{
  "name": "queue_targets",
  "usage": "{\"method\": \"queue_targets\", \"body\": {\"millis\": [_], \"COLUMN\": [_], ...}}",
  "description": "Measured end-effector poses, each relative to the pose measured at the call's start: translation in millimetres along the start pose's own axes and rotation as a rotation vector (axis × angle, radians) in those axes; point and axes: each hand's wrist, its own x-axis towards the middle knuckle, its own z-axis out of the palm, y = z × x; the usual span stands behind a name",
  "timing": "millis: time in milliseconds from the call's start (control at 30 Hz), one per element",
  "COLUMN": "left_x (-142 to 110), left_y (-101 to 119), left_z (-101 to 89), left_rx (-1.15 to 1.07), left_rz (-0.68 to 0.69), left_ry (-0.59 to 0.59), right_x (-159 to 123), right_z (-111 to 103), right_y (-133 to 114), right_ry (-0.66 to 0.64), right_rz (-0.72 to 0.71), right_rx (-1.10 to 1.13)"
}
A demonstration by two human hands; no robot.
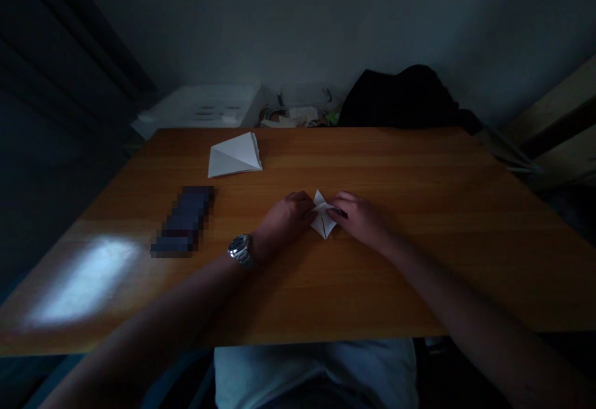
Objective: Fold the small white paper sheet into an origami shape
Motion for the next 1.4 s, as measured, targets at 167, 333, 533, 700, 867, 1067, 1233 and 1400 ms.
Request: {"method": "queue_targets", "body": {"millis": [167, 333, 533, 700, 867, 1067, 1233, 1400], "left_x": [6, 10, 18, 27, 35, 39, 43, 55], "left_y": [-3, -5, -2, -2, -5, -10, -14, -18], "left_z": [0.8, 2.7, -0.9, -3.8, -5.1, -7.3, -9.0, -14.8], "left_rx": [0.039, 0.009, 0.042, 0.034, 0.012, -0.02, -0.077, -0.092], "left_rz": [-0.046, -0.06, -0.112, -0.164, -0.199, -0.201, -0.183, -0.157], "left_ry": [-0.039, -0.034, -0.059, -0.096, -0.133, -0.163, -0.205, -0.291], "right_x": [5, 16, 36, 48, 58, 69, 76, 93], "right_z": [-3, -12, -17, -23, -30, -30, -30, -33], "right_y": [0, -2, 0, -1, -4, -3, -1, 0], "right_ry": [-0.041, -0.146, -0.268, -0.36, -0.457, -0.48, -0.523, -0.684], "right_rz": [0.037, 0.036, 0.079, 0.138, 0.183, 0.176, 0.177, 0.232], "right_rx": [-0.071, -0.126, -0.194, -0.205, -0.189, -0.178, -0.111, -0.153]}}
